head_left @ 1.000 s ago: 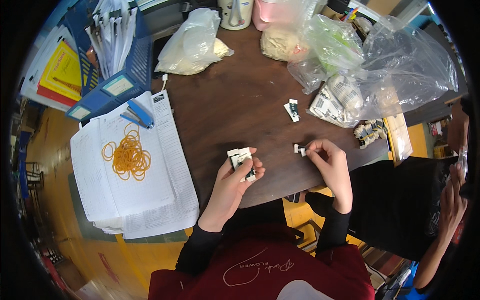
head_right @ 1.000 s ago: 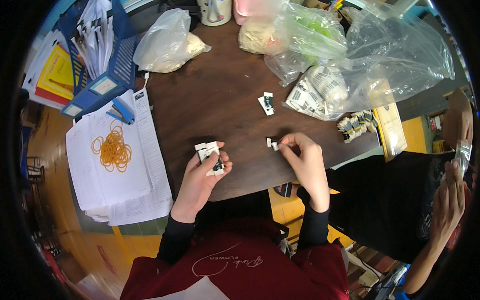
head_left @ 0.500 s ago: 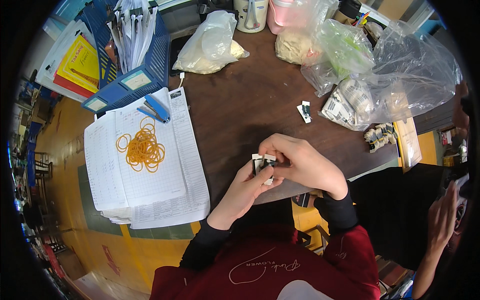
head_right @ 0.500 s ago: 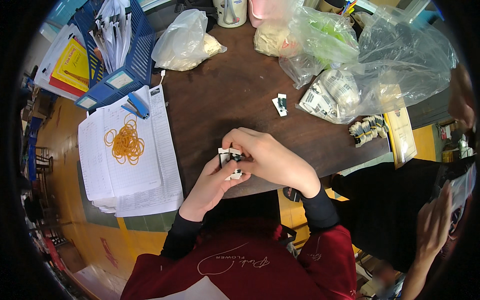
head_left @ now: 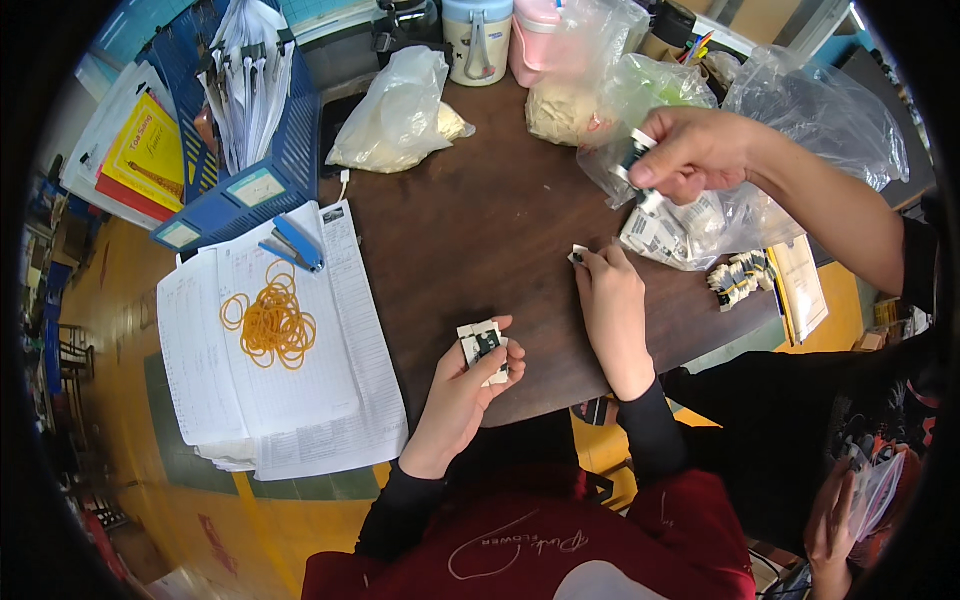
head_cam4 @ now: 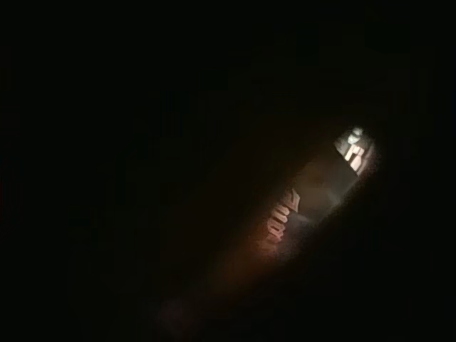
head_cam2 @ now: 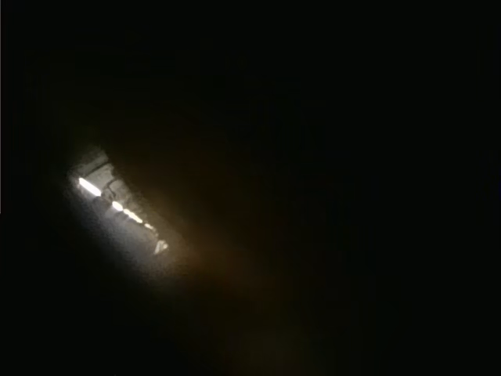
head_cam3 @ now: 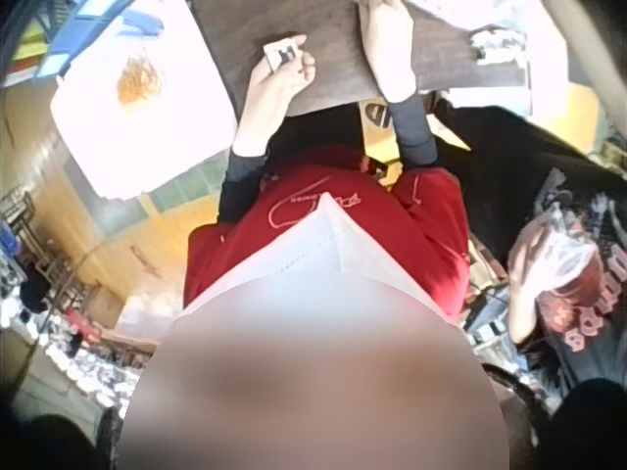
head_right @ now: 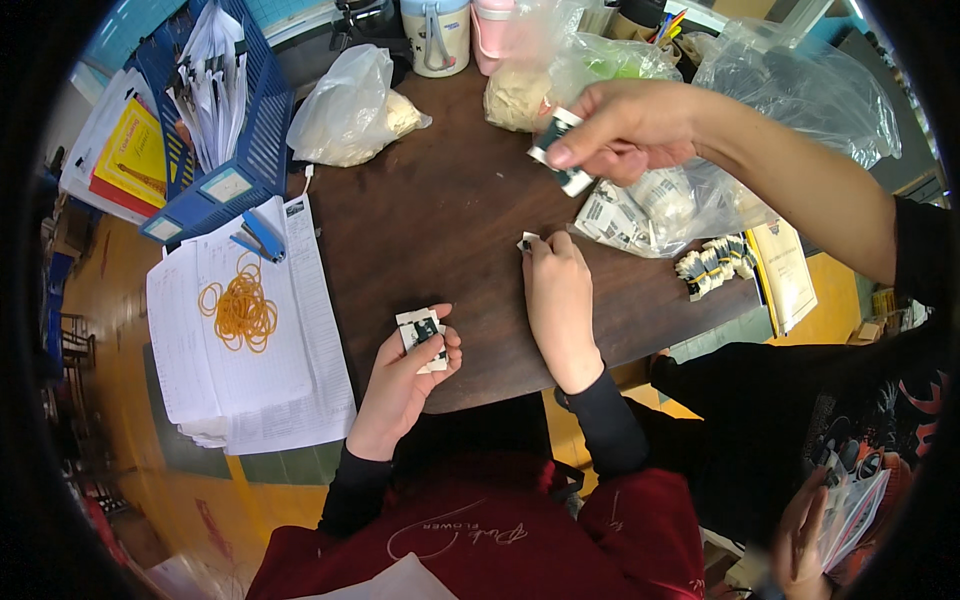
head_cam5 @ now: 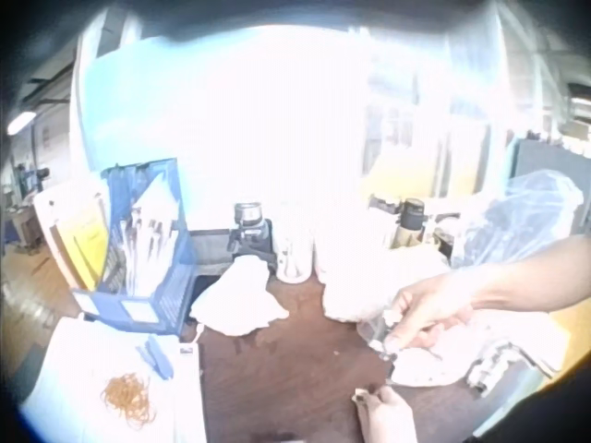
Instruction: The person gathers small white paper strips with green markings, aligns them into stacks, and secures each stack with a rubber band. The person then places the finished bundles into a clear plastic bag on the table.
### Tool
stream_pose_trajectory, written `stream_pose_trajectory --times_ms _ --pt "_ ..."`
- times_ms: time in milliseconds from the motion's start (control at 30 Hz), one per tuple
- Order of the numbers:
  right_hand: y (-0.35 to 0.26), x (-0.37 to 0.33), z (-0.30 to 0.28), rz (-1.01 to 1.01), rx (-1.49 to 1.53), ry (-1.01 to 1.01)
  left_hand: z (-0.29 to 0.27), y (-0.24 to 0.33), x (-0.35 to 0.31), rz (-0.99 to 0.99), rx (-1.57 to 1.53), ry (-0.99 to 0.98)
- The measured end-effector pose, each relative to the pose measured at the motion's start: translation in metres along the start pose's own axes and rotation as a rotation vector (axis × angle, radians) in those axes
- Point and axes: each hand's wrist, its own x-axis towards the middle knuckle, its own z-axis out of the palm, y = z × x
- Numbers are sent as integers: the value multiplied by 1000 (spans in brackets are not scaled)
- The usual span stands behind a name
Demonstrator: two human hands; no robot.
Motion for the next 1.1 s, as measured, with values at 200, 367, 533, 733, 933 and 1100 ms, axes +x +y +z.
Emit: stream_pose_trajectory --times_ms 200,367,533,733,933,1100 --pt "-34 -31 -39 451 758 -220 4 -1 0 18 -67 33" --pt "-56 -35 -60 431 1136 -455 4 -4 2 66 -173 -13" --pt "-79 -43 -34 559 1373 -305 10 -14 1 309 -324 -87" --pt "-99 -63 -9 293 898 -201 16 -28 3 361 -199 81" --pt "-88 -42 -37 -62 588 -222 5 -14 3 306 -322 147" --pt "-34 28 -29 -294 314 -138 0 -1 1 211 -308 186"
